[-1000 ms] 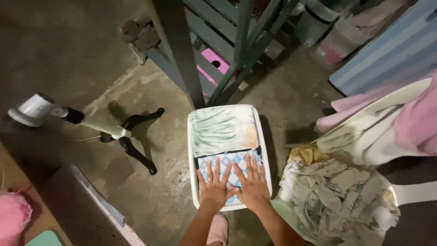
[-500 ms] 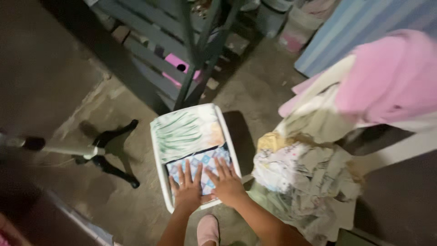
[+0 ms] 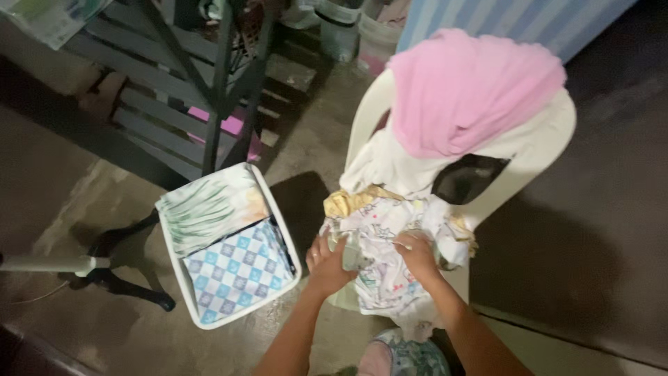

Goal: The person folds several pieces of patterned bedding and towels by hand, smoothing and aligning edges, then stacks them neatly on a white plastic chair. The items include a green-leaf patterned sheet, a blue-checkered towel, and a Hello Kitty patterned sheet.

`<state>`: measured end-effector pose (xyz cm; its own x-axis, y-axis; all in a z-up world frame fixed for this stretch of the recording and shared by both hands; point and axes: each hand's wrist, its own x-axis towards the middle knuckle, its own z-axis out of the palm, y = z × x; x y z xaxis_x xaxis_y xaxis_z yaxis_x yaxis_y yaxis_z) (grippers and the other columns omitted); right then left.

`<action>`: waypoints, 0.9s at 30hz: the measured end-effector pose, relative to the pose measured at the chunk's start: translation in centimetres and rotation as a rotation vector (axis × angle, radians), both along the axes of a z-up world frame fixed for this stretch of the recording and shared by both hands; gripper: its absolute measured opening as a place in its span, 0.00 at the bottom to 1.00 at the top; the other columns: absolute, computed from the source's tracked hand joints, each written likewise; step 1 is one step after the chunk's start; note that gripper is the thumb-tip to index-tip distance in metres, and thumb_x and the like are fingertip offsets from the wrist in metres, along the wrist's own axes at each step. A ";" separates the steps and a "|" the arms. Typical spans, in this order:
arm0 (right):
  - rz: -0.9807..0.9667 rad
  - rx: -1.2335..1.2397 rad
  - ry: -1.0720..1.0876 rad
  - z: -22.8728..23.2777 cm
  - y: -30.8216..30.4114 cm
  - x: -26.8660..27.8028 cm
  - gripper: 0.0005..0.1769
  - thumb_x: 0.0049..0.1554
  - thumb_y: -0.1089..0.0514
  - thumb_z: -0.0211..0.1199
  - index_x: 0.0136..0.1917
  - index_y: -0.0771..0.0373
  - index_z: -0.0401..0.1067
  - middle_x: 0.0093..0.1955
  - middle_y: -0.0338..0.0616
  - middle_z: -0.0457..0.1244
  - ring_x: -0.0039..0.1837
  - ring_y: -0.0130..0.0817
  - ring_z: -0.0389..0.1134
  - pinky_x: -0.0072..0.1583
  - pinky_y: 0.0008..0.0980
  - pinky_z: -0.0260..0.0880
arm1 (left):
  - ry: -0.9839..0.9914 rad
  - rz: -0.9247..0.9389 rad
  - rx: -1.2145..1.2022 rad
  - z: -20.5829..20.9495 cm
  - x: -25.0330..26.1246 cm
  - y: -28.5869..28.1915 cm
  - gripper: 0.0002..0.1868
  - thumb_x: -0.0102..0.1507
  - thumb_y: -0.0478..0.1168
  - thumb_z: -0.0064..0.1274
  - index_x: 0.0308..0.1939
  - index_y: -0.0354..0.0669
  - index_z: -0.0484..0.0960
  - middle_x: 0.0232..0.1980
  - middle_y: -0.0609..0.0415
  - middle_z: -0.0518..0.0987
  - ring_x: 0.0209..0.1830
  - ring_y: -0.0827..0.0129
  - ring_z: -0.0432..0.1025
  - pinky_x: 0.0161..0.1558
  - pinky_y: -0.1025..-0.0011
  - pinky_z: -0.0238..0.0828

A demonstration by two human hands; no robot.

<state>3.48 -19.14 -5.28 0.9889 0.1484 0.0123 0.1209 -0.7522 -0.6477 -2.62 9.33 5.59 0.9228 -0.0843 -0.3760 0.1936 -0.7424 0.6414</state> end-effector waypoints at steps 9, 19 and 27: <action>-0.753 0.680 0.822 -2.4 -3.3 -8.7 0.08 0.59 0.52 0.65 0.52 0.52 0.76 0.47 0.31 0.68 0.50 0.30 0.66 0.53 0.36 0.65 | 0.377 -0.046 -0.121 -7.2 -3.1 -10.0 0.55 0.53 0.54 0.66 0.79 0.67 0.51 0.82 0.49 0.46 0.80 0.37 0.45 0.71 0.36 0.46; -0.573 0.973 0.384 10.4 -4.5 -3.5 0.09 0.58 0.64 0.65 0.51 0.72 0.79 0.45 0.46 0.70 0.44 0.33 0.67 0.46 0.31 0.67 | 0.023 0.084 -0.105 3.7 -3.4 -13.8 0.66 0.49 0.51 0.75 0.79 0.58 0.40 0.80 0.43 0.40 0.78 0.34 0.39 0.68 0.32 0.40; -0.082 0.732 0.143 31.4 -4.1 -0.2 0.16 0.52 0.74 0.59 0.53 0.70 0.79 0.47 0.44 0.69 0.50 0.31 0.70 0.54 0.27 0.70 | -0.533 0.152 -0.537 19.7 2.7 -16.4 0.25 0.57 0.27 0.47 0.59 0.41 0.76 0.55 0.33 0.79 0.57 0.38 0.72 0.55 0.51 0.70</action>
